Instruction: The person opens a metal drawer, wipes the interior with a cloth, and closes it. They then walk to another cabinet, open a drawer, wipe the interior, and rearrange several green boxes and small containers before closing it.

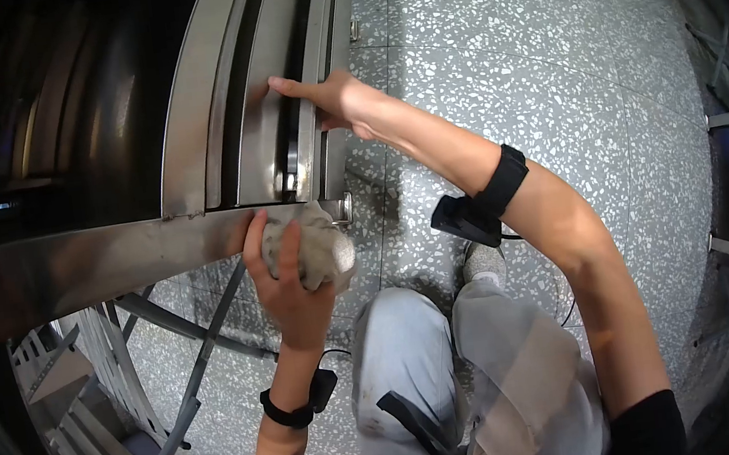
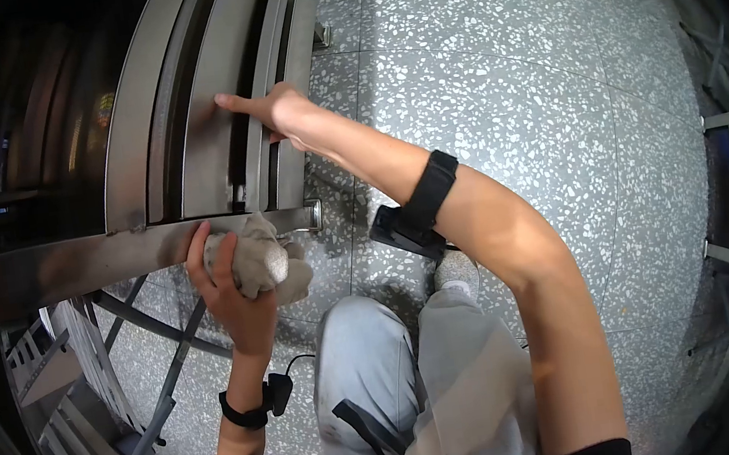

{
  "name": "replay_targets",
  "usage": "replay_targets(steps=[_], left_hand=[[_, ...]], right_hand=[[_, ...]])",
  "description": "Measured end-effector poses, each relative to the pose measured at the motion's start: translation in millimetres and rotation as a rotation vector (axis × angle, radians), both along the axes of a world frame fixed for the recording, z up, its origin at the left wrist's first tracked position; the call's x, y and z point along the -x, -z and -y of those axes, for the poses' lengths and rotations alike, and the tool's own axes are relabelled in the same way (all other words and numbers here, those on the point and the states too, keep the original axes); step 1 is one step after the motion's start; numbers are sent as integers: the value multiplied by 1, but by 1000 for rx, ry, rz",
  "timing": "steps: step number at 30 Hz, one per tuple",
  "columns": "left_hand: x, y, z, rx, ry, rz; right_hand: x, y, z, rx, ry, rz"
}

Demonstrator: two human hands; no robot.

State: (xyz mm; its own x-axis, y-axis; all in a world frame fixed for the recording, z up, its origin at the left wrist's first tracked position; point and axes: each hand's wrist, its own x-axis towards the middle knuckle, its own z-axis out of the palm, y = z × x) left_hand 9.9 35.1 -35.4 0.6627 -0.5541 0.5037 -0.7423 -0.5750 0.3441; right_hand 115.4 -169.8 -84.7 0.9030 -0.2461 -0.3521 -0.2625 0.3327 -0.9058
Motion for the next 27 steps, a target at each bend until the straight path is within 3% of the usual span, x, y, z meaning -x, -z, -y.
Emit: replay_targets(steps=[4, 7, 10, 18, 22, 24, 27], left_hand=[[-4, 2, -3, -7, 31, 6], [-4, 5, -3, -27, 15, -10], [0, 2, -4, -49, 10, -41], [-17, -60, 24, -171, 469, -129], [-49, -74, 48, -176, 416, -74], [-54, -75, 50, -341, 362, -7], [-49, -78, 52, -380, 339, 29]], right_hand=[[8, 6, 0, 33, 53, -27], [4, 2, 6, 128, -13, -49], [6, -6, 11, 70, -141, -42], [-1, -24, 17, 142, -281, -211], [0, -18, 10, 183, -173, -193], [5, -19, 12, 161, -173, -104], [8, -20, 12, 196, -181, -133]])
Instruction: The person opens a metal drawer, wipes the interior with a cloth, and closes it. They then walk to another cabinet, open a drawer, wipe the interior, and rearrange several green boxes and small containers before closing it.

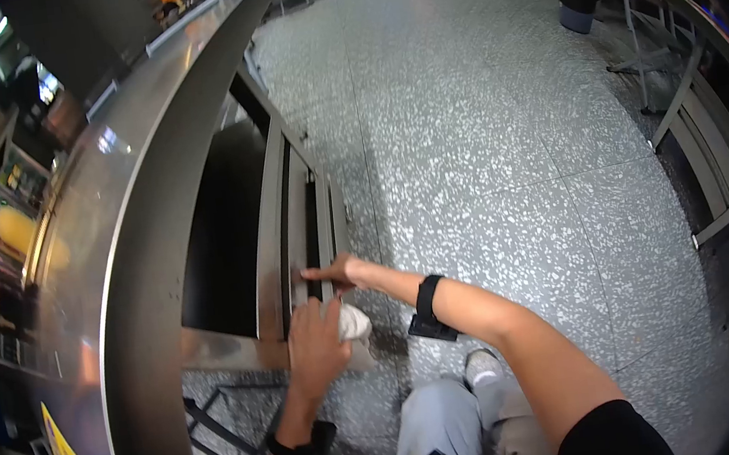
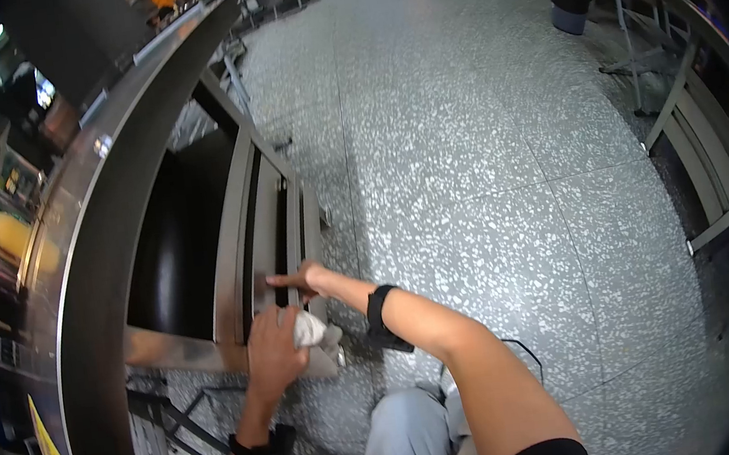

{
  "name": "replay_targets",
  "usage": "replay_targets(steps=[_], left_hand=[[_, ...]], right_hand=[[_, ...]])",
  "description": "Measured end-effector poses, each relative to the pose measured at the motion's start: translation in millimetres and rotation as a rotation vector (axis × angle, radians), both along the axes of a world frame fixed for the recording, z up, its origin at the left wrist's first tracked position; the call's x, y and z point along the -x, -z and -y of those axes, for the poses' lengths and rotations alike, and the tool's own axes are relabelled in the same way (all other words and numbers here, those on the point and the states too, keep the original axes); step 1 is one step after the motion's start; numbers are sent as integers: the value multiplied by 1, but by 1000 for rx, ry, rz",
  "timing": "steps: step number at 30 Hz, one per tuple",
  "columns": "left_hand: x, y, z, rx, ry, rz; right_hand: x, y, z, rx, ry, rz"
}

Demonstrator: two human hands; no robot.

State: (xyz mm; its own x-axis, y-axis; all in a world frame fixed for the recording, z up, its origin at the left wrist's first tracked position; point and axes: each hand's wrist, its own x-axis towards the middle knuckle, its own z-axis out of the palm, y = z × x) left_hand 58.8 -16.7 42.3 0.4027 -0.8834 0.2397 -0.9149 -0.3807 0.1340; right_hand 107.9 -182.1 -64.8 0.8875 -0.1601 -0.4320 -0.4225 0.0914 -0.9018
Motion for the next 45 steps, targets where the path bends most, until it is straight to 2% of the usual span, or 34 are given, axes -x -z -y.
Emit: replay_targets(steps=[1, 7, 11, 13, 17, 19, 20, 23, 26, 35, 41, 45], left_hand=[[0, 0, 1, 0, 2, 1], [-3, 6, -1, 71, 57, 17], [-3, 9, -3, 69, 62, 24], [0, 11, -6, 114, 47, 49], [-2, 4, 2, 143, -1, -187], [-1, 9, 2, 171, -1, -191], [-1, 13, 2, 182, 8, -101], [2, 8, 2, 157, 100, -33], [-1, 15, 0, 216, 80, -56], [-2, 17, -3, 150, 35, -97], [-3, 22, -1, 158, -5, -118], [-4, 23, 0, 163, -15, -141]], right_hand=[[9, -14, 0, 16, 8, 31], [4, 4, 2, 22, 55, -4], [47, 5, 33, -22, 144, 51], [71, 16, 64, 198, 142, -43], [140, 4, 109, 395, 212, -93], [164, 5, 124, 464, 301, -99], [172, 13, 134, 492, 313, -141], [191, 16, 144, 718, 325, -136], [202, 8, 151, 712, 356, -204], [249, 8, 185, 656, 394, -249], [274, 8, 202, 769, 442, -246], [282, 4, 203, 735, 486, -255]])
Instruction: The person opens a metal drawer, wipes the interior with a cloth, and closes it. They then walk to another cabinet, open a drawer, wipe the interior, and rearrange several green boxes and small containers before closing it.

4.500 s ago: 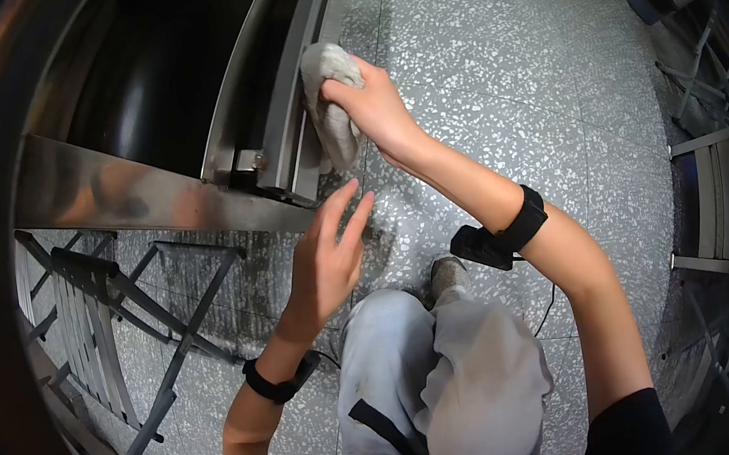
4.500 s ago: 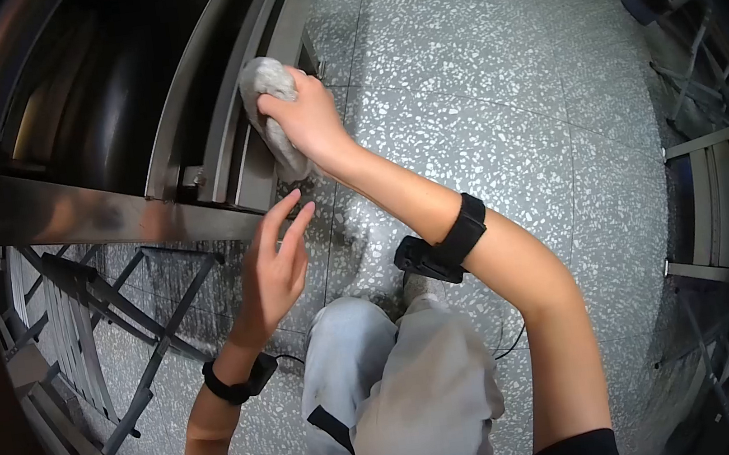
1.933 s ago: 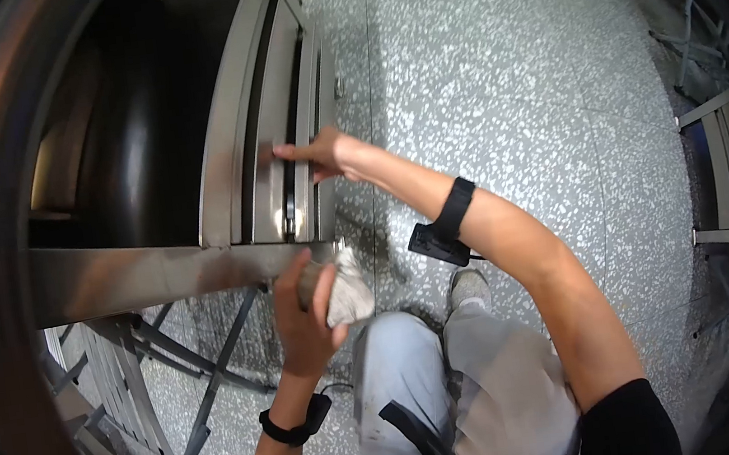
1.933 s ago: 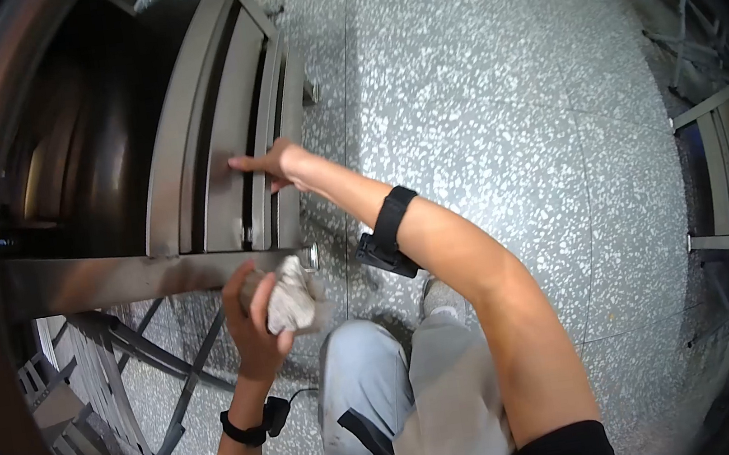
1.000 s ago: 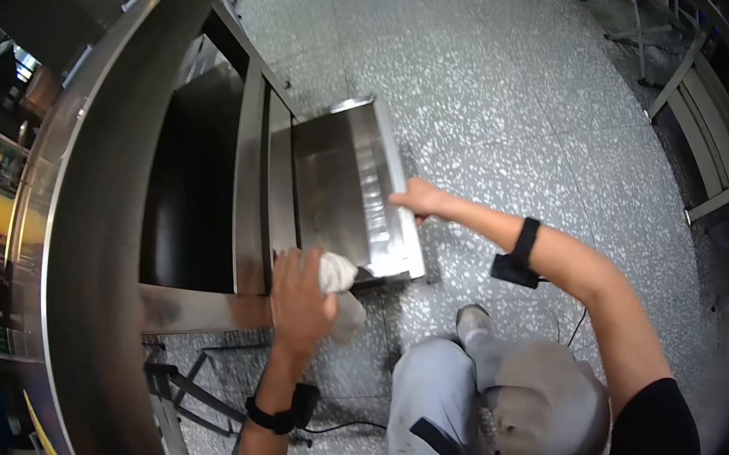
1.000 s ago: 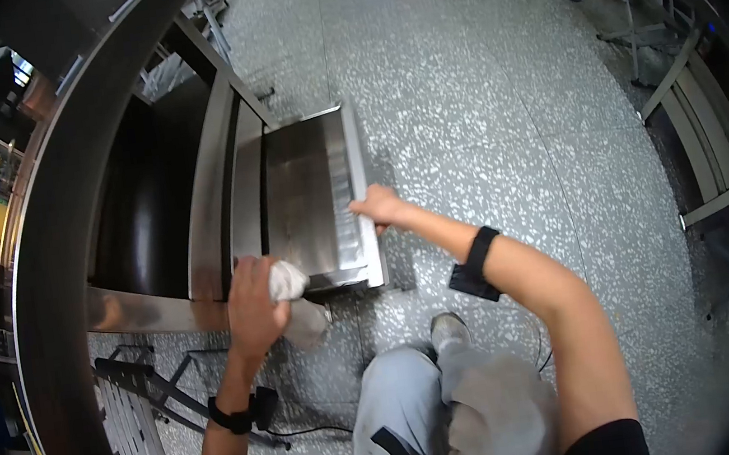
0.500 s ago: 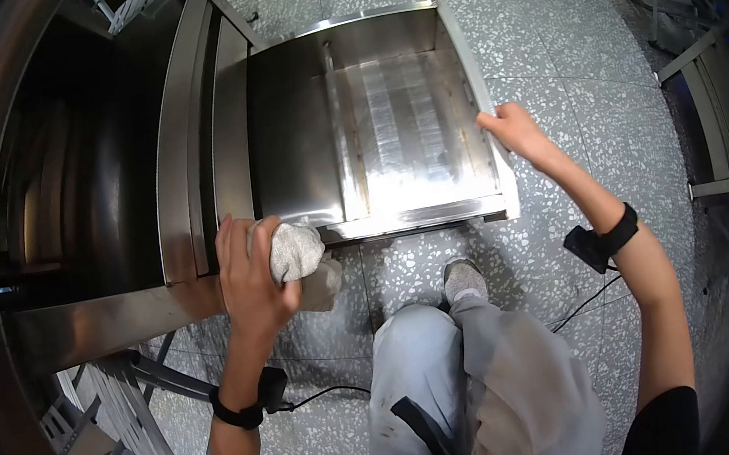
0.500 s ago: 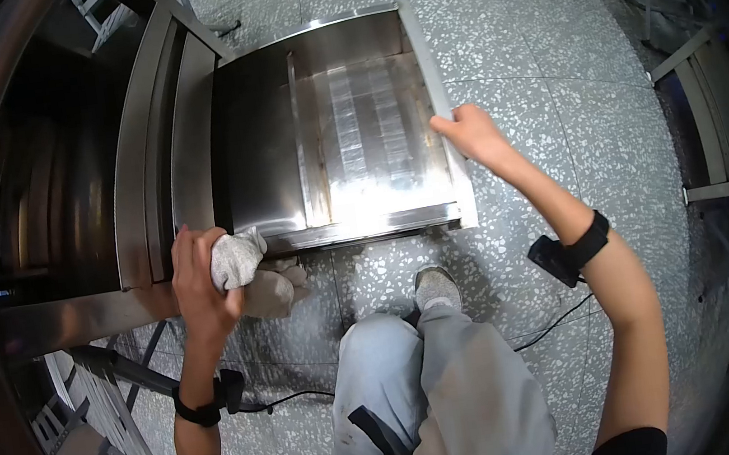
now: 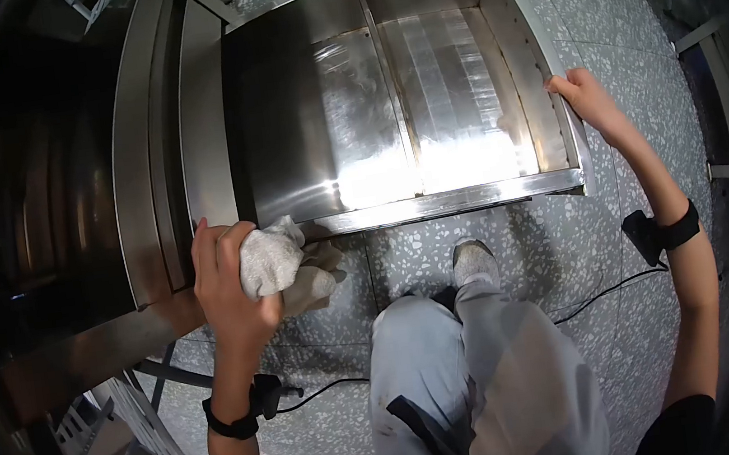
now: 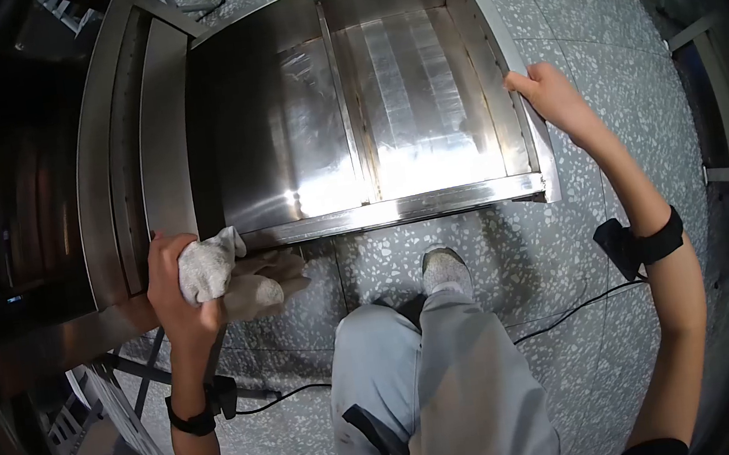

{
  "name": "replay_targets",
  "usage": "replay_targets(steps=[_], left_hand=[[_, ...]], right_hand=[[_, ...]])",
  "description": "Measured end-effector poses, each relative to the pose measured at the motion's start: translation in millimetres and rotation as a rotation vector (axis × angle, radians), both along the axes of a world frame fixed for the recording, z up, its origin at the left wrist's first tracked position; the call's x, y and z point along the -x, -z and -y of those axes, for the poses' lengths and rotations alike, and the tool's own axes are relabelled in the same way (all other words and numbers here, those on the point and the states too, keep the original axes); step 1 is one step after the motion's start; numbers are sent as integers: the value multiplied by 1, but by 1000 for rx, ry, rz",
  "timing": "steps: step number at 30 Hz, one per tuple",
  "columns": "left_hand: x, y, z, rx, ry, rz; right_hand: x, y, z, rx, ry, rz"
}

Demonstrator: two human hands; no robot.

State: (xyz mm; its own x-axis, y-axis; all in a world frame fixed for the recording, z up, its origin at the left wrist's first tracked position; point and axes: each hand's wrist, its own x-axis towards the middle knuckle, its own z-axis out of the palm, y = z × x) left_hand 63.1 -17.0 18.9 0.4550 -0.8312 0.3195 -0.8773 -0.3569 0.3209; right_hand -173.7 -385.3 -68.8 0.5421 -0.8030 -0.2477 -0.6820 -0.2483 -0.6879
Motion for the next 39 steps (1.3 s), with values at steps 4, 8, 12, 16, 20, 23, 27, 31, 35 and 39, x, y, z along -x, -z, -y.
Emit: replay_targets(steps=[4, 8, 12, 16, 20, 23, 27, 31, 35, 39], left_hand=[[2, -1, 2, 6, 9, -6], [2, 1, 3, -13, 31, -2], [5, 1, 4, -20, 13, 16], [7, -1, 4, -26, -1, 13], [10, -1, 3, -26, -43, -52], [11, 6, 1, 18, -45, -72], [10, 4, 4, 155, -134, 71], [28, -23, 41, 427, -247, -56], [27, -36, 74, 551, -205, 12], [13, -44, 108, 460, -61, 379]], right_hand=[[8, 0, 6, 9, 13, -133], [11, 0, 6, -23, 24, -15], [16, -5, 6, -82, 40, 1], [20, -3, 11, -53, 53, -4], [21, -2, 4, -43, 81, 61], [22, -3, 6, -56, 55, 44], [23, 3, 13, -63, 13, 8], [22, -9, 8, 38, -78, -3], [25, -1, 8, 102, -55, 38], [25, 17, 7, 147, -47, 125]])
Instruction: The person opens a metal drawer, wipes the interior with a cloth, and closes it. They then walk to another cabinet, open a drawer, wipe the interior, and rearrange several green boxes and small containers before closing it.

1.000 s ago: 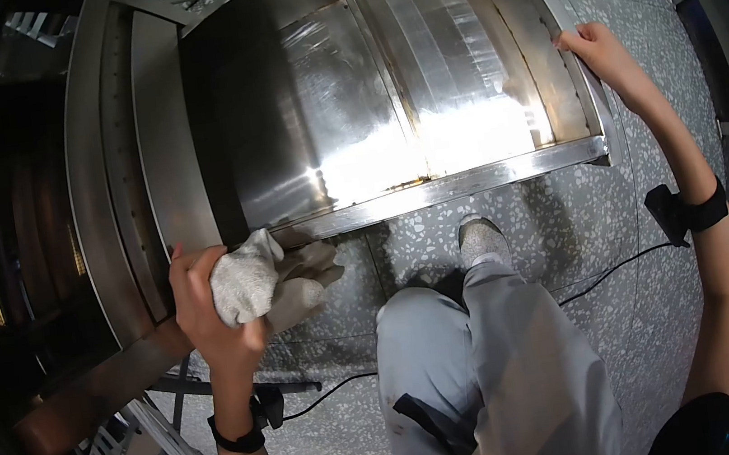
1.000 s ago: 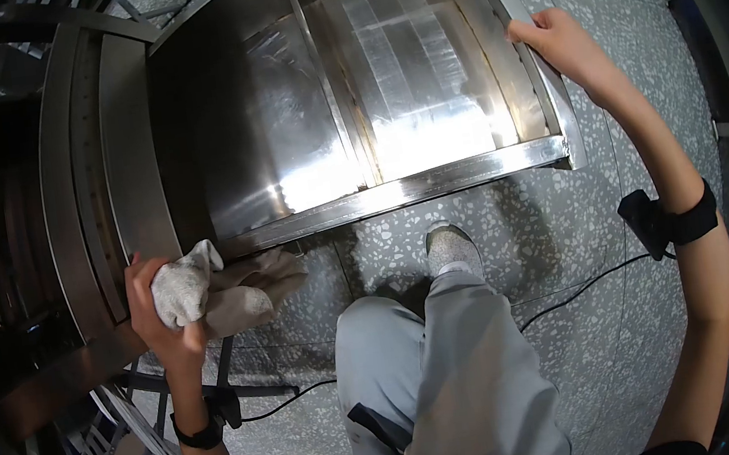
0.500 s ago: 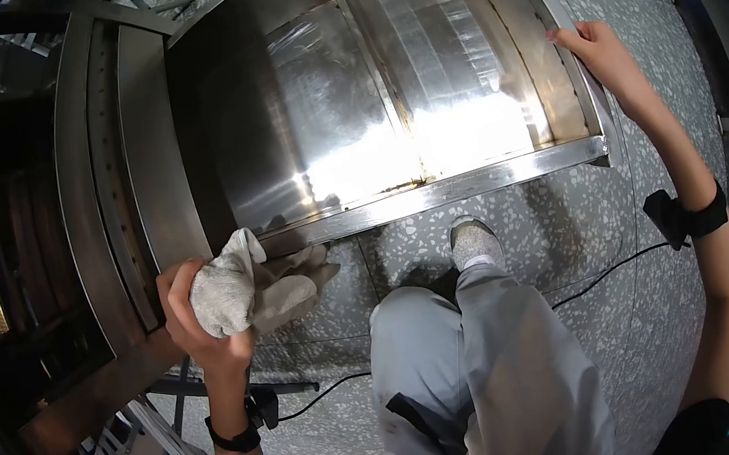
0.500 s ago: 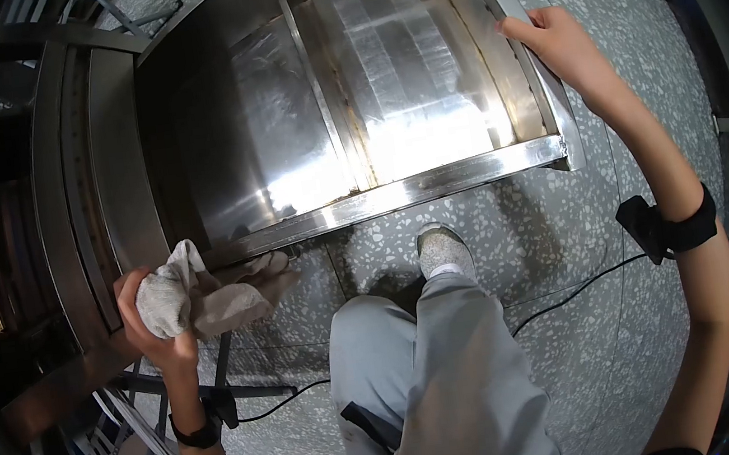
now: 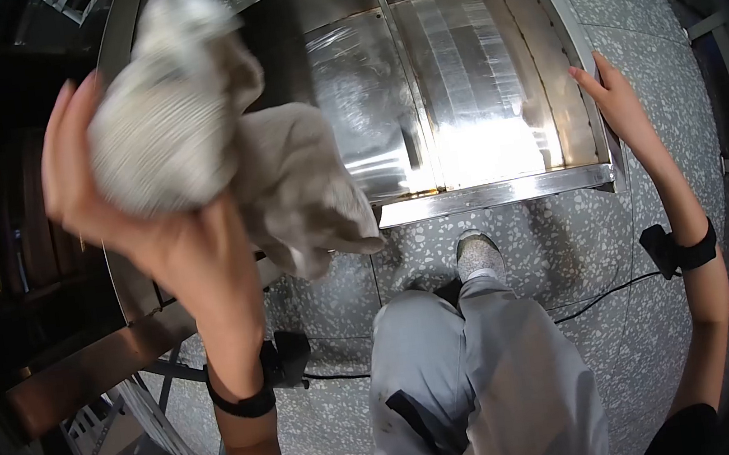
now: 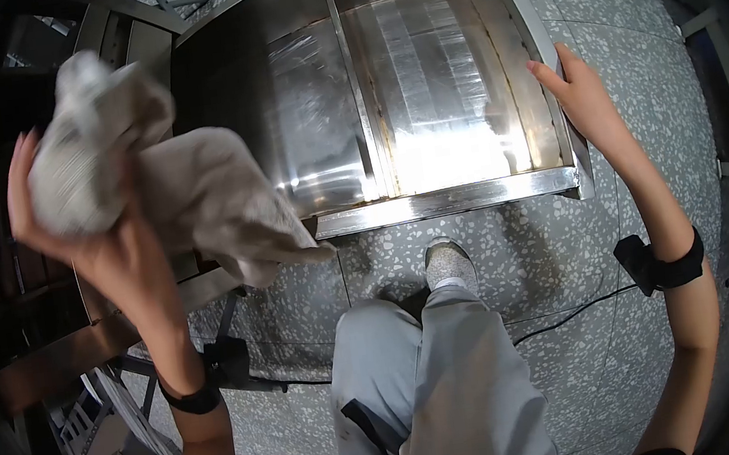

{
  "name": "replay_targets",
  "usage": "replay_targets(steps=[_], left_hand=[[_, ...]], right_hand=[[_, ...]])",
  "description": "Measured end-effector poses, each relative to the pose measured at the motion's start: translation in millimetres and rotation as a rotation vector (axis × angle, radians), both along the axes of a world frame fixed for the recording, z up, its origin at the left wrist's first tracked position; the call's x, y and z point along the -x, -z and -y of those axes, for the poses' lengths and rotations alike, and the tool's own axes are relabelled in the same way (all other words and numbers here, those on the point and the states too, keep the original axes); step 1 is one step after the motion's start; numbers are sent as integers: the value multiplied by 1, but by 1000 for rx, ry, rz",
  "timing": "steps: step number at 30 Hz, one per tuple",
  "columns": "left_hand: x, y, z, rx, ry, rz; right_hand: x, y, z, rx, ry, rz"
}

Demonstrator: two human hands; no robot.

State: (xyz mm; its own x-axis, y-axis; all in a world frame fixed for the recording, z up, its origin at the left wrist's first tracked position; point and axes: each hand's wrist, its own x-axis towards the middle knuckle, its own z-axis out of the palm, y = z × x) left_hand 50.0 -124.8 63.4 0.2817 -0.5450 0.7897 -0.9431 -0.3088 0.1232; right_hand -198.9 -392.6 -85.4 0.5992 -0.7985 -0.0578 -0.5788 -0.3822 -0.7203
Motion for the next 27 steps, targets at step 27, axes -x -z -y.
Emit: replay_targets(steps=[27], left_hand=[[1, 63, 34, -1182, 62, -967]], right_hand=[[-5, -8, -11, -172, 113, -27]])
